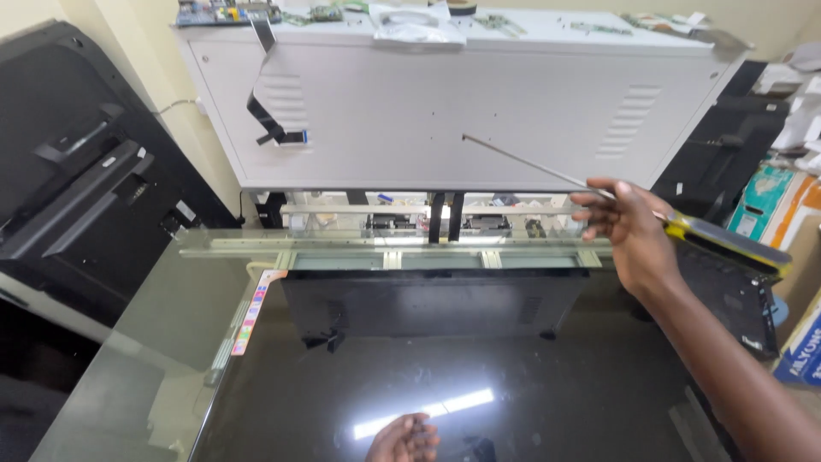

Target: Using a screwdriver to inspect and probe internal components of a television panel frame on a repair bench.

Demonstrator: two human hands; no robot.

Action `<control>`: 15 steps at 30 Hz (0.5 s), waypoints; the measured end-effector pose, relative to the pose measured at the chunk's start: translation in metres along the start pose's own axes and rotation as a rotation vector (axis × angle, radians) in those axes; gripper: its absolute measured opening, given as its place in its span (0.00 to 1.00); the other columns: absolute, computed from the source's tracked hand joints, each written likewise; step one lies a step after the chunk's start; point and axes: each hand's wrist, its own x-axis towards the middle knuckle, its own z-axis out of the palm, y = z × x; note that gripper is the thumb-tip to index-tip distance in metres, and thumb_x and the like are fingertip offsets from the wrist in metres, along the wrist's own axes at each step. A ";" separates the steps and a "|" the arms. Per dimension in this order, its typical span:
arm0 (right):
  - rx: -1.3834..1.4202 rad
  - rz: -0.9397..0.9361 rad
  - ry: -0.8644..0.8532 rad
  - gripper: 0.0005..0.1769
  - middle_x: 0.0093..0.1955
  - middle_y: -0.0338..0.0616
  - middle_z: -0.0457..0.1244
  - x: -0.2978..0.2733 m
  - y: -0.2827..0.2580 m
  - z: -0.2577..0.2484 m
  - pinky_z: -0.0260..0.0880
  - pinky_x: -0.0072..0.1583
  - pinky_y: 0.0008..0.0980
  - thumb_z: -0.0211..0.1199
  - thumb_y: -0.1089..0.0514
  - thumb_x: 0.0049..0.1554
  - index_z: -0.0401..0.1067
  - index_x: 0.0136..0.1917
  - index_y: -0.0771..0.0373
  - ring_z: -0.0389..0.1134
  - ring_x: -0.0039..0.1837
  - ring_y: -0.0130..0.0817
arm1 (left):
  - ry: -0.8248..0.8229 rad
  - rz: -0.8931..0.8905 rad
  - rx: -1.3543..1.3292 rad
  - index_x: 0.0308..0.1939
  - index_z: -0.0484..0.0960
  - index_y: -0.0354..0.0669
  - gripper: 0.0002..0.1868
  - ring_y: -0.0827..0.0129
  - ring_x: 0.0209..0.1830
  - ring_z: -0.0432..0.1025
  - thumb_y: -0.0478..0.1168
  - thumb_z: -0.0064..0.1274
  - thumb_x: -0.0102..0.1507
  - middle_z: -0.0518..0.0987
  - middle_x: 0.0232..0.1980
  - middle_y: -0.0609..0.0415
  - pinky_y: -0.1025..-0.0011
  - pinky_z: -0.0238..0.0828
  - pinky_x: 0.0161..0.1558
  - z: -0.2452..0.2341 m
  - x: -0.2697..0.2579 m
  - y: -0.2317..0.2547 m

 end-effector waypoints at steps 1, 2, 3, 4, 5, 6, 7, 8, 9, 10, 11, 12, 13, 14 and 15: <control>0.007 0.031 -0.013 0.24 0.52 0.57 0.67 -0.029 0.002 -0.005 0.70 0.40 0.25 0.50 0.46 0.65 0.67 0.61 0.70 0.70 0.45 0.36 | 0.025 -0.014 -0.004 0.54 0.76 0.28 0.21 0.42 0.43 0.78 0.41 0.49 0.62 0.81 0.43 0.32 0.55 0.78 0.37 0.062 -0.007 0.042; 0.007 0.064 -0.014 0.24 0.52 0.57 0.67 -0.058 0.009 -0.010 0.70 0.40 0.25 0.50 0.46 0.65 0.67 0.61 0.70 0.70 0.45 0.36 | 0.050 -0.033 -0.015 0.54 0.76 0.28 0.21 0.42 0.43 0.78 0.41 0.49 0.62 0.81 0.43 0.32 0.55 0.78 0.37 0.093 -0.018 0.054; 0.038 0.113 0.010 0.23 0.50 0.59 0.67 -0.088 0.014 -0.016 0.70 0.38 0.28 0.49 0.49 0.65 0.67 0.60 0.72 0.70 0.44 0.39 | 0.006 0.090 0.045 0.53 0.77 0.31 0.20 0.48 0.47 0.77 0.42 0.49 0.62 0.81 0.46 0.37 0.57 0.76 0.40 0.123 -0.027 0.068; 0.069 0.168 0.040 0.22 0.47 0.61 0.67 -0.124 0.020 -0.020 0.69 0.36 0.31 0.48 0.51 0.66 0.68 0.59 0.75 0.71 0.43 0.42 | -0.036 0.202 0.109 0.52 0.79 0.34 0.19 0.55 0.50 0.77 0.43 0.49 0.61 0.81 0.49 0.42 0.60 0.75 0.44 0.149 -0.037 0.080; 0.068 0.208 0.047 0.22 0.47 0.61 0.67 -0.153 0.026 -0.021 0.69 0.36 0.31 0.48 0.51 0.66 0.68 0.59 0.75 0.71 0.43 0.42 | -0.008 0.175 0.102 0.52 0.79 0.34 0.19 0.55 0.50 0.77 0.43 0.49 0.61 0.81 0.49 0.42 0.60 0.75 0.44 0.160 -0.034 0.085; 0.104 0.238 0.083 0.21 0.45 0.62 0.67 -0.185 0.031 -0.023 0.69 0.36 0.30 0.47 0.52 0.66 0.69 0.56 0.74 0.71 0.41 0.43 | -0.125 0.232 0.091 0.58 0.74 0.35 0.22 0.54 0.55 0.74 0.45 0.46 0.63 0.79 0.54 0.42 0.59 0.72 0.51 0.169 -0.031 0.088; 0.139 0.268 0.120 0.20 0.43 0.63 0.68 -0.216 0.034 -0.027 0.69 0.35 0.29 0.47 0.54 0.66 0.70 0.54 0.74 0.71 0.39 0.43 | -0.242 0.289 0.078 0.64 0.69 0.37 0.26 0.53 0.60 0.71 0.47 0.44 0.66 0.76 0.59 0.42 0.57 0.69 0.58 0.178 -0.025 0.090; 0.140 0.310 0.139 0.20 0.43 0.63 0.68 -0.243 0.041 -0.029 0.69 0.35 0.29 0.47 0.54 0.66 0.70 0.54 0.74 0.71 0.39 0.43 | -0.212 0.253 0.076 0.64 0.69 0.37 0.26 0.53 0.60 0.71 0.47 0.44 0.66 0.76 0.59 0.42 0.57 0.69 0.58 0.183 -0.026 0.088; 0.164 0.344 0.213 0.19 0.41 0.62 0.68 -0.270 0.045 -0.031 0.69 0.35 0.30 0.46 0.54 0.67 0.70 0.53 0.74 0.71 0.38 0.43 | -0.254 0.273 0.033 0.64 0.68 0.38 0.26 0.52 0.60 0.71 0.49 0.43 0.67 0.73 0.61 0.39 0.56 0.69 0.58 0.189 -0.026 0.086; 0.189 0.358 0.288 0.19 0.39 0.61 0.67 -0.291 0.050 -0.032 0.69 0.36 0.30 0.46 0.55 0.67 0.71 0.51 0.74 0.70 0.36 0.42 | -0.311 0.302 -0.004 0.65 0.68 0.39 0.25 0.51 0.59 0.70 0.50 0.41 0.68 0.70 0.63 0.36 0.55 0.70 0.58 0.198 -0.018 0.088; 0.191 0.382 0.309 0.19 0.39 0.61 0.67 -0.310 0.058 -0.034 0.69 0.36 0.30 0.46 0.55 0.67 0.71 0.51 0.74 0.70 0.36 0.42 | -0.295 0.275 0.001 0.65 0.68 0.39 0.25 0.51 0.59 0.70 0.50 0.41 0.68 0.70 0.63 0.36 0.55 0.70 0.58 0.200 -0.022 0.086; 0.218 0.412 0.379 0.19 0.39 0.59 0.67 -0.331 0.063 -0.037 0.69 0.36 0.30 0.47 0.54 0.67 0.71 0.51 0.72 0.70 0.35 0.41 | -0.315 0.282 0.016 0.62 0.70 0.36 0.23 0.48 0.58 0.71 0.49 0.39 0.70 0.74 0.59 0.36 0.55 0.71 0.57 0.204 -0.025 0.082; 0.243 0.441 0.449 0.19 0.38 0.58 0.68 -0.353 0.067 -0.040 0.69 0.37 0.30 0.48 0.53 0.66 0.72 0.50 0.70 0.69 0.35 0.41 | -0.336 0.289 0.032 0.59 0.71 0.33 0.22 0.46 0.57 0.72 0.48 0.36 0.71 0.77 0.54 0.36 0.55 0.72 0.56 0.209 -0.027 0.077; 0.238 0.452 0.486 0.19 0.38 0.58 0.68 -0.372 0.073 -0.041 0.69 0.37 0.30 0.48 0.53 0.66 0.72 0.50 0.70 0.69 0.35 0.41 | -0.338 0.252 0.036 0.59 0.71 0.33 0.22 0.46 0.57 0.72 0.48 0.36 0.71 0.77 0.54 0.36 0.55 0.72 0.56 0.211 -0.033 0.069; 0.293 0.462 0.558 0.18 0.37 0.57 0.68 -0.391 0.078 -0.042 0.69 0.36 0.28 0.49 0.52 0.66 0.73 0.49 0.69 0.70 0.34 0.39 | -0.341 0.249 0.125 0.57 0.72 0.33 0.21 0.47 0.56 0.73 0.47 0.36 0.71 0.77 0.53 0.38 0.58 0.73 0.54 0.213 -0.040 0.062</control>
